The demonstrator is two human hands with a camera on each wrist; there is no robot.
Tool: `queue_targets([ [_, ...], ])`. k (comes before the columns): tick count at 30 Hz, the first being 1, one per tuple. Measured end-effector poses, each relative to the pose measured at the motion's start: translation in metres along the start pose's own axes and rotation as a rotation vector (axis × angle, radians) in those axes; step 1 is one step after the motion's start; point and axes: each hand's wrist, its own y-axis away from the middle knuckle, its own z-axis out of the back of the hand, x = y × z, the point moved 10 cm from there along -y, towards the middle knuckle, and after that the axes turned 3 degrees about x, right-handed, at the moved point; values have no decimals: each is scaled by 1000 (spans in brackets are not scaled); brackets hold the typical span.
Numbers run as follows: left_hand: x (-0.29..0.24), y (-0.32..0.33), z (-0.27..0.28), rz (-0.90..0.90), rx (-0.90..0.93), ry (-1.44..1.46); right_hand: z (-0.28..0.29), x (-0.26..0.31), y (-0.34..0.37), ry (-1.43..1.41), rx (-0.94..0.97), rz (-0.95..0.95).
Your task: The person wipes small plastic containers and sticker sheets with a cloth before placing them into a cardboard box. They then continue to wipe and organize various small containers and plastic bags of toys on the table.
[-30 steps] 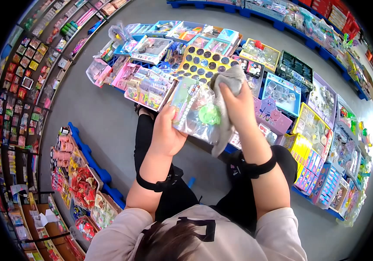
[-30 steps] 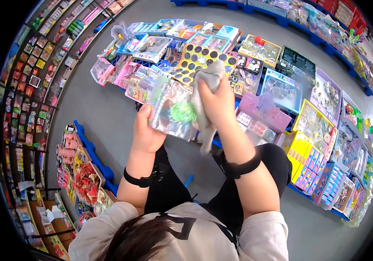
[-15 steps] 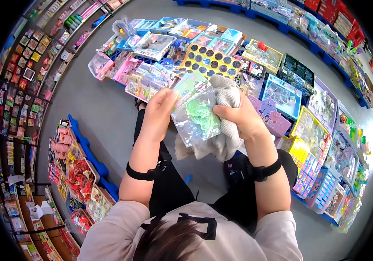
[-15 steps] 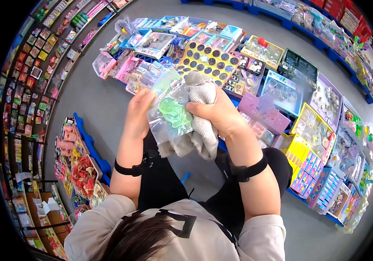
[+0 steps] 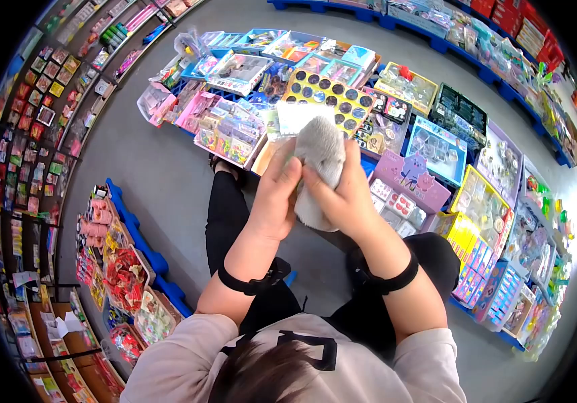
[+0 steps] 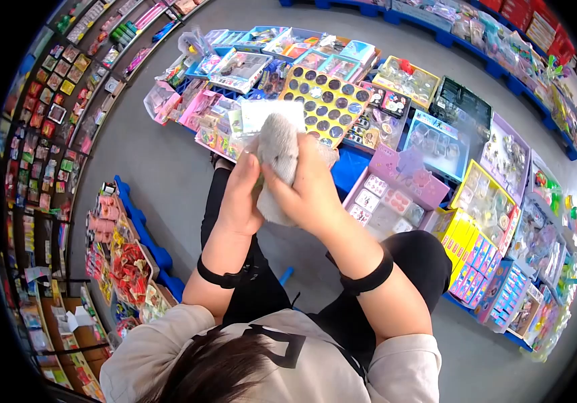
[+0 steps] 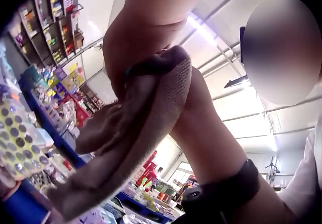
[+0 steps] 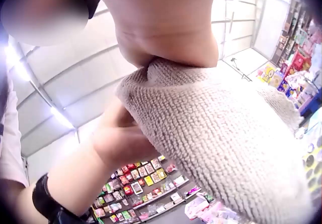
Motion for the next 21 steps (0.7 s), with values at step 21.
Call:
queue_targets([
  [21, -12, 7, 10, -6, -96, 98, 6, 30, 6, 568, -142, 203],
])
